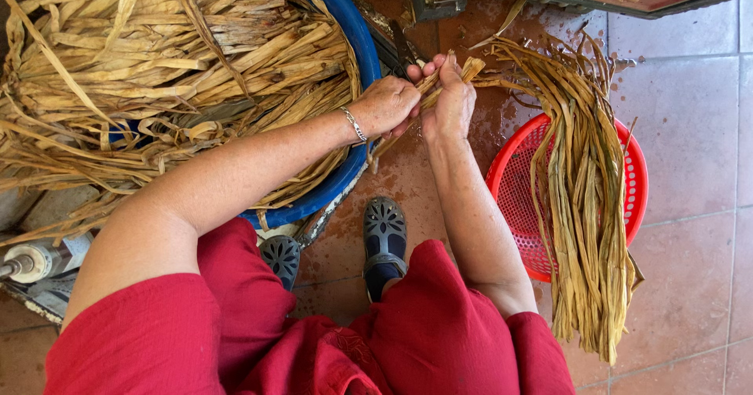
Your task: The person repeatedly picks up dried plant strips from a blue basin, separates them by hand, and places the sorted strips into a red basket. The person continues this process throughout the clip, handling the strips one at a time.
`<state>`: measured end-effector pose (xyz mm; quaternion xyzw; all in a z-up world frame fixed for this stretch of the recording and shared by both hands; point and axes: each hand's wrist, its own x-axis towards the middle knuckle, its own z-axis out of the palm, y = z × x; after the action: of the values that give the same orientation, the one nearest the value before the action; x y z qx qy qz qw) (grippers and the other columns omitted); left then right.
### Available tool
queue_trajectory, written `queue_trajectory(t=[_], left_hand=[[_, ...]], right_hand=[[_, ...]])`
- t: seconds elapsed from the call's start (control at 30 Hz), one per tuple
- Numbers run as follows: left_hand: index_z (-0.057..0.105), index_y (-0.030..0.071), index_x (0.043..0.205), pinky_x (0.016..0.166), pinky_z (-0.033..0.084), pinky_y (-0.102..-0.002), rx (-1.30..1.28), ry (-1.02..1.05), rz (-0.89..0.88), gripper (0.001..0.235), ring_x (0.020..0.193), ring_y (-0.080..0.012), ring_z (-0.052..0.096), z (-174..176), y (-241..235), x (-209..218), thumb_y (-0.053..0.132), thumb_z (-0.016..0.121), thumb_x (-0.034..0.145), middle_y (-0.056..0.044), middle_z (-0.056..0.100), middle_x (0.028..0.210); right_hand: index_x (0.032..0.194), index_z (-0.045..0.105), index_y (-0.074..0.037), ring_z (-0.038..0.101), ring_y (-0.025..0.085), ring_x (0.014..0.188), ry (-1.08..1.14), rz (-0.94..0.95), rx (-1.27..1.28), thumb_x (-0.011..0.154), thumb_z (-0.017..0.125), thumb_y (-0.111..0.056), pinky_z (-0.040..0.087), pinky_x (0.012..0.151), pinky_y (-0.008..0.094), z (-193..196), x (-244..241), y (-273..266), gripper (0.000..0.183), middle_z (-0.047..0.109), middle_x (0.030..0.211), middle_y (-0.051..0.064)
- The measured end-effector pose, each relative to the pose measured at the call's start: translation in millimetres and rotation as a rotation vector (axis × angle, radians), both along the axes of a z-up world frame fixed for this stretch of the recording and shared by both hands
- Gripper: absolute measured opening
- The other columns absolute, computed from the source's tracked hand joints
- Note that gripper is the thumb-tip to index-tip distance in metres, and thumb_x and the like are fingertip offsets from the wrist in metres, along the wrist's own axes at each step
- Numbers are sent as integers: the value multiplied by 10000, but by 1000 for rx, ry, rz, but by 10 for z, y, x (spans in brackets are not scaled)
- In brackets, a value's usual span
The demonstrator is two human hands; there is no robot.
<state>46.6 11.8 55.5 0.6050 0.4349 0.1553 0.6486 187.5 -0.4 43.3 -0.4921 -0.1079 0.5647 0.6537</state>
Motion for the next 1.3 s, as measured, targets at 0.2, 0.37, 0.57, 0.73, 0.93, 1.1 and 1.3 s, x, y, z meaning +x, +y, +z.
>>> queue_trajectory(t=[0.2, 0.37, 0.57, 0.73, 0.93, 1.1, 1.3], left_hand=[[606, 63, 768, 387, 482, -287, -50, 59, -88, 405, 394, -129, 565, -55, -116, -27, 303, 369, 992, -46, 603, 505], [606, 61, 779, 394, 506, -267, -105, 25, -76, 385, 417, -115, 599, -186, -210, -63, 275, 384, 1008, -37, 610, 513], [586, 48, 765, 399, 487, -271, -108, 48, -136, 377, 432, -128, 593, -301, -378, -230, 262, 394, 1009, -39, 599, 508], [596, 75, 771, 460, 530, -291, -23, 137, -227, 405, 455, -107, 619, -297, -501, -573, 311, 376, 1016, -6, 611, 546], [632, 108, 809, 566, 526, -342, 157, 197, -314, 372, 489, -136, 608, -212, -549, -939, 326, 390, 987, -14, 632, 549], [644, 94, 843, 570, 533, -381, 176, 222, -293, 355, 525, -176, 614, -143, -567, -1123, 340, 422, 968, -55, 643, 606], [649, 117, 840, 607, 531, -401, 267, 263, -357, 358, 538, -233, 637, -191, -651, -1405, 337, 398, 971, -69, 637, 600]], right_hand=[[1011, 586, -48, 497, 123, 586, 101, -74, -8, 1066, 429, -189, 530, 588, 351, 3, 178, 69, 217, 535, 737, 18], [996, 607, -49, 417, 103, 540, 29, -169, -100, 1081, 407, -201, 431, 508, 276, -176, 418, 216, 266, 522, 689, 8], [873, 614, -65, 365, 98, 491, 53, -331, -73, 1067, 390, -183, 359, 466, 276, -577, 1150, 458, 319, 514, 635, 4], [775, 592, -71, 338, 103, 428, -10, -517, 51, 1033, 404, -152, 316, 386, 302, -902, 2057, 569, 329, 539, 608, 21], [796, 610, -41, 367, 121, 437, -52, -598, 56, 1017, 417, -85, 320, 374, 326, -1166, 2688, 597, 296, 558, 610, 54], [774, 550, -57, 316, 120, 395, -58, -563, 134, 994, 427, -67, 294, 339, 324, -1280, 3072, 740, 252, 466, 568, 27], [909, 639, 25, 349, 125, 426, -155, -756, 6, 1015, 367, -188, 329, 359, 326, -1347, 3669, 723, 362, 531, 607, 53]])
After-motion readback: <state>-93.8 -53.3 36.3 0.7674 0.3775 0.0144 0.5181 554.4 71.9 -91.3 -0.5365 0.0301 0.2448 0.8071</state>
